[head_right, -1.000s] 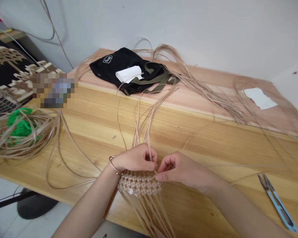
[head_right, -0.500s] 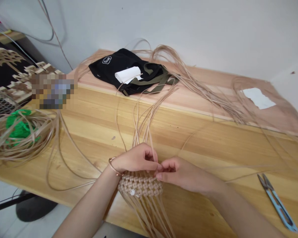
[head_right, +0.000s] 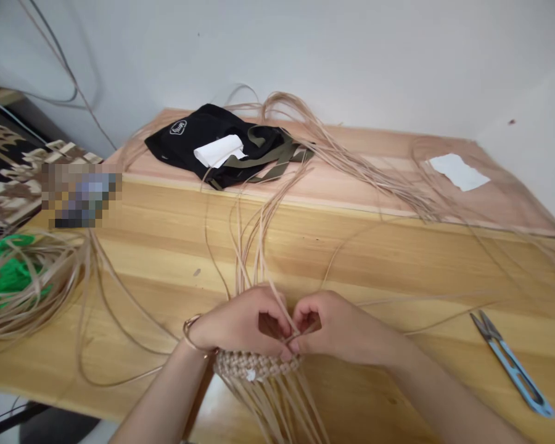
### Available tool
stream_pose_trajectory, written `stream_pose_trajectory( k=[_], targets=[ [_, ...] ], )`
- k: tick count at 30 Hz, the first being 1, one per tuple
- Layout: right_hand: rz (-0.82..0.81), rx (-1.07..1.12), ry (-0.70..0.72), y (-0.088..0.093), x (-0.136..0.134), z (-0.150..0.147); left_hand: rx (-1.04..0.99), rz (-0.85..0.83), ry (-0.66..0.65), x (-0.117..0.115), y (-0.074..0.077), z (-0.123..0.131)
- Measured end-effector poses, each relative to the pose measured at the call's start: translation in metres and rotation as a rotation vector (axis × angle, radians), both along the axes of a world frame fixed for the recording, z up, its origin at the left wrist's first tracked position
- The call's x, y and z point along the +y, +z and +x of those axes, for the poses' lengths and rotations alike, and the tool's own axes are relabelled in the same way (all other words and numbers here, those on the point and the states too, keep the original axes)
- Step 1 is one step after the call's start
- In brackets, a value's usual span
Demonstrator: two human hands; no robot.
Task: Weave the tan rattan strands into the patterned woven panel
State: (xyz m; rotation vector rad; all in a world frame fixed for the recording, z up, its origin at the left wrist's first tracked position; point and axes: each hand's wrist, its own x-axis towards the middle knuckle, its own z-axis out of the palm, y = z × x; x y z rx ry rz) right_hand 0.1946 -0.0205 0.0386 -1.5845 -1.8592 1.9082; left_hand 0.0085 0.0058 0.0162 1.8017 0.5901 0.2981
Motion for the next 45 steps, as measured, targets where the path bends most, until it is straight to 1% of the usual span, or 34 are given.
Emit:
stream_pose_trajectory(
  k=[3, 5, 8, 10, 14, 16, 18, 20, 21, 23, 25, 27, 29, 32, 35, 36, 38, 40, 43, 45],
  targets=[
    [0.033, 0.042, -0.019, 0.001, -0.002, 0.001, 0.067, 0.184, 0.046, -0.003, 0.008, -0.001],
    [0.004, 0.089, -0.022, 0.002, -0.002, 0.003, 0.099, 0.214, 0.055, -0.005, 0.013, -0.001],
    [-0.041, 0.136, -0.026, 0.001, -0.001, 0.007, 0.137, 0.190, 0.061, -0.007, 0.016, 0.001],
    [-0.040, 0.153, -0.045, -0.001, 0.000, 0.009, 0.157, 0.166, 0.098, -0.009, 0.015, 0.003],
    [-0.001, 0.207, -0.136, -0.002, -0.002, 0.008, 0.193, 0.114, 0.194, -0.012, 0.011, 0.007],
    [0.024, 0.232, -0.162, -0.002, -0.004, 0.007, 0.195, 0.090, 0.197, -0.012, 0.010, 0.008],
    [0.065, 0.208, -0.166, 0.000, -0.008, 0.008, 0.191, 0.069, 0.188, -0.011, 0.010, 0.009],
    [0.163, 0.122, -0.156, 0.001, -0.012, 0.009, 0.189, 0.053, 0.187, -0.010, 0.010, 0.009],
    [0.241, 0.070, -0.136, 0.001, -0.014, 0.010, 0.189, 0.044, 0.187, -0.010, 0.010, 0.009],
    [0.439, 0.003, -0.061, 0.002, -0.017, 0.011, 0.188, 0.027, 0.184, -0.010, 0.011, 0.008],
    [0.615, -0.017, 0.019, 0.002, -0.019, 0.011, 0.180, 0.014, 0.182, -0.010, 0.011, 0.007],
    [0.713, -0.020, 0.053, 0.002, -0.020, 0.010, 0.171, 0.012, 0.186, -0.010, 0.011, 0.007],
    [0.730, -0.026, 0.043, 0.001, -0.021, 0.007, 0.171, 0.012, 0.188, -0.009, 0.010, 0.008],
    [0.746, -0.037, -0.031, -0.001, -0.026, 0.003, 0.179, 0.013, 0.186, -0.008, 0.009, 0.009],
    [0.848, -0.161, -0.185, -0.005, -0.040, -0.004, 0.181, 0.023, 0.184, -0.007, 0.007, 0.009],
    [0.855, -0.216, -0.228, -0.006, -0.046, -0.008, 0.181, 0.026, 0.184, -0.007, 0.007, 0.009],
    [0.801, -0.308, -0.300, -0.009, -0.058, -0.015, 0.182, 0.025, 0.192, -0.008, 0.006, 0.009],
    [0.739, -0.351, -0.365, -0.012, -0.066, -0.023, 0.182, 0.016, 0.212, -0.008, 0.006, 0.009],
    [0.725, -0.394, -0.448, -0.015, -0.069, -0.031, 0.182, 0.006, 0.230, -0.008, 0.005, 0.009],
    [0.722, -0.433, -0.470, -0.015, -0.068, -0.035, 0.182, 0.010, 0.229, -0.007, 0.005, 0.009]
  ],
)
